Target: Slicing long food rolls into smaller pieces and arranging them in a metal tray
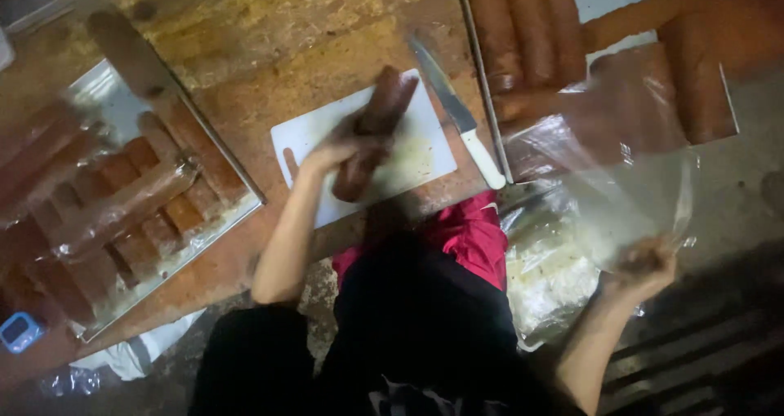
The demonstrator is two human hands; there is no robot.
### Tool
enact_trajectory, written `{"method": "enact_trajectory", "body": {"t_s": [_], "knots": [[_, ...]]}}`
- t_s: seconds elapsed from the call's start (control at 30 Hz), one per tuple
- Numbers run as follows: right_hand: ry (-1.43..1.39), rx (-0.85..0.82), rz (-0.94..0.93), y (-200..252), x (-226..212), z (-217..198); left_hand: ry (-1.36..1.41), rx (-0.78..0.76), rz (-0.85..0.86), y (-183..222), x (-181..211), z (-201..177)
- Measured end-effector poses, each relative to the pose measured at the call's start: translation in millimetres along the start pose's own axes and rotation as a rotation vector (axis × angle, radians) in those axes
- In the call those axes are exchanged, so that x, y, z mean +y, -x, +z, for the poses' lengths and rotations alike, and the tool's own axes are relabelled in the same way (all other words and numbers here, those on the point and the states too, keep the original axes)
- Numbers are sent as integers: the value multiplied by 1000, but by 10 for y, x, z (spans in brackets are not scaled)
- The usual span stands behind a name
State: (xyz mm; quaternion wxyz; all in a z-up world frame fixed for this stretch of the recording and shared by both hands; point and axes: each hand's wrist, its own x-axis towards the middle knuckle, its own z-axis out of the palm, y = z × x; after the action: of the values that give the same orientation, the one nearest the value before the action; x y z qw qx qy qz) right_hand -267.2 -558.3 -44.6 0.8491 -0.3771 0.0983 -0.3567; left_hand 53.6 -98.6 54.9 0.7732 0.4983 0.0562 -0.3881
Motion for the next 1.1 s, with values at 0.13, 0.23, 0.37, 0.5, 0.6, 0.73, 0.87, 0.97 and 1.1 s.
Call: {"method": "enact_trajectory", "body": {"t_s": [0.13,0.23,0.37,0.5,0.6,0.73,0.87,0.97,1.1], "knots": [[559,840,238,501,127,-1299,-1375,137,73,8,150,-7],[604,1184,238,757,344,-1699,-1555,210,160,-228,-81,-317],[2222,687,704,1172,602,-2244,-1665,315,170,-330,-307,-305],[2025,648,641,1068,670,-2233,-1716,333,167,-289,-328,-197],[1822,615,584,1019,808,-2106,-1684,352,169,-275,-303,-155],[1563,577,512,997,977,-1927,-1666,358,181,-246,-313,-95],[1313,546,434,987,1165,-1762,-1630,341,205,-252,-286,-130],[1120,498,358,810,1443,-1480,-1556,295,213,-110,-120,-38],[1303,59,-61,387,1131,438,-1586,261,247,-85,-127,-73]]}}
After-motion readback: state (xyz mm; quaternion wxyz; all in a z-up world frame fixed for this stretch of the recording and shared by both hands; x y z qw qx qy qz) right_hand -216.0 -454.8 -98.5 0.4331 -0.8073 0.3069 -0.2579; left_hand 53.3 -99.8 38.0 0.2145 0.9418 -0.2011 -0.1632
